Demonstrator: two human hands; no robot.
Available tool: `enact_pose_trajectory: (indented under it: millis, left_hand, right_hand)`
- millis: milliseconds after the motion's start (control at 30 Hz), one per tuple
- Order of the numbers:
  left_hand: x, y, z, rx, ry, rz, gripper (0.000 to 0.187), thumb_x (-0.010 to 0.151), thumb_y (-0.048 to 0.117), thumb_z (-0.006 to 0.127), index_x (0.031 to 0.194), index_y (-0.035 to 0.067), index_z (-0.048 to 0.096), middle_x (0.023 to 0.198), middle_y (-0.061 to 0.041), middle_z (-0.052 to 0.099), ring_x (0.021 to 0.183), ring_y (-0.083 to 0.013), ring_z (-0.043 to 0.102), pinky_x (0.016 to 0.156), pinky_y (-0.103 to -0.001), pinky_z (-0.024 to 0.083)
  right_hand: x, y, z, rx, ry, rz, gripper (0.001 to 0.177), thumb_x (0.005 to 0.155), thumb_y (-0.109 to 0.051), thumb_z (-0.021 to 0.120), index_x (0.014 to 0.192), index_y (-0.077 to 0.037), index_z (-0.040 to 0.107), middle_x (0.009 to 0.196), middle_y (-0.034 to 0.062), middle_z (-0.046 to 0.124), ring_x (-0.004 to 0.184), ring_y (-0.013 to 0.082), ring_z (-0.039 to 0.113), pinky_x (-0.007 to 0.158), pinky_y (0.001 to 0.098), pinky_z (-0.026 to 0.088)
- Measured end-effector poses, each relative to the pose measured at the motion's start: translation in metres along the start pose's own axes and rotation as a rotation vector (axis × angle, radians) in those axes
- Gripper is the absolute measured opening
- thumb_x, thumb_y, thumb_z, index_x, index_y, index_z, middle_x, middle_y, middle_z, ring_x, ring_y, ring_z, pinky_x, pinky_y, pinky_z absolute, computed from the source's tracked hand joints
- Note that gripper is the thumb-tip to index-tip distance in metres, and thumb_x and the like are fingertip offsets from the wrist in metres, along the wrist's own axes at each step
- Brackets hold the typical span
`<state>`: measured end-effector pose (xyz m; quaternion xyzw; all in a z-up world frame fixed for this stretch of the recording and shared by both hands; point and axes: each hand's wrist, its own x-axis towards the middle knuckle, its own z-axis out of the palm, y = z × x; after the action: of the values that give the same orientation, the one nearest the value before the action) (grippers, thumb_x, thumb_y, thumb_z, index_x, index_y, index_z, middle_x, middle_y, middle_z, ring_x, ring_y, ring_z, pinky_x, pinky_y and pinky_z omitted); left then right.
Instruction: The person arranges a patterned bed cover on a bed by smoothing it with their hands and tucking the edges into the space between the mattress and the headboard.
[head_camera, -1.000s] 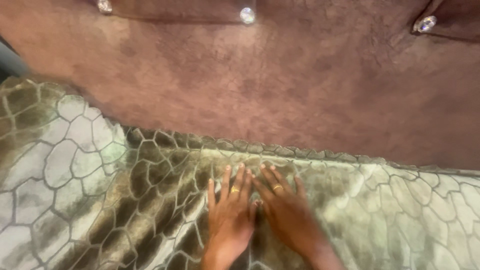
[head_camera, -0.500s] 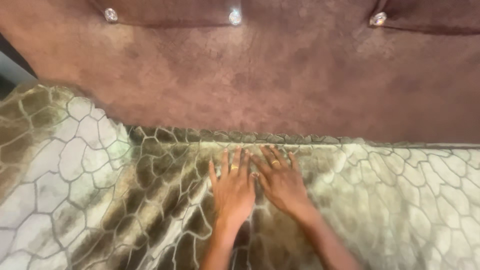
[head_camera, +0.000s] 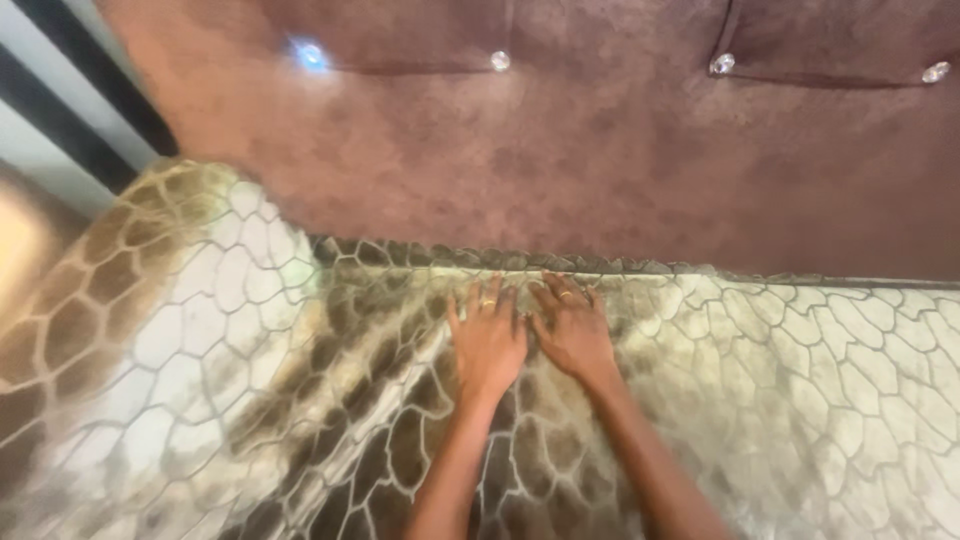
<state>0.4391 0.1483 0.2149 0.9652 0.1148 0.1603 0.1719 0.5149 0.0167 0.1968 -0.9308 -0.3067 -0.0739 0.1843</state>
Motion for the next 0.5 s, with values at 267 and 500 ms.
enact_pose_trajectory:
  millis: [267,500]
  left_hand:
    - [-0.008,-0.003,-0.004,0.136,-0.084,0.106,0.054,0.096,0.037,0.051,0.144,0.013,0.055,0.159,-0.01,0.04,0.154,-0.0316,0.024,0.124,-0.058,0.009]
    - [-0.032,-0.004,0.007,0.04,-0.135,0.109,0.057,0.1,0.037,0.044,0.151,0.013,0.046,0.163,-0.009,0.036,0.151,-0.0279,0.029,0.123,-0.055,0.014]
  right_hand:
    - [-0.005,0.002,0.006,0.008,0.063,-0.014,0.047,0.094,-0.036,0.058,0.136,-0.015,0.064,0.147,0.0084,0.057,0.142,0.027,0.046,0.118,0.0533,0.029]
    - [-0.006,0.002,0.022,-0.062,-0.013,0.04,0.048,0.102,-0.035,0.047,0.146,-0.019,0.054,0.158,0.0064,0.044,0.148,0.0245,0.036,0.119,0.0561,0.025]
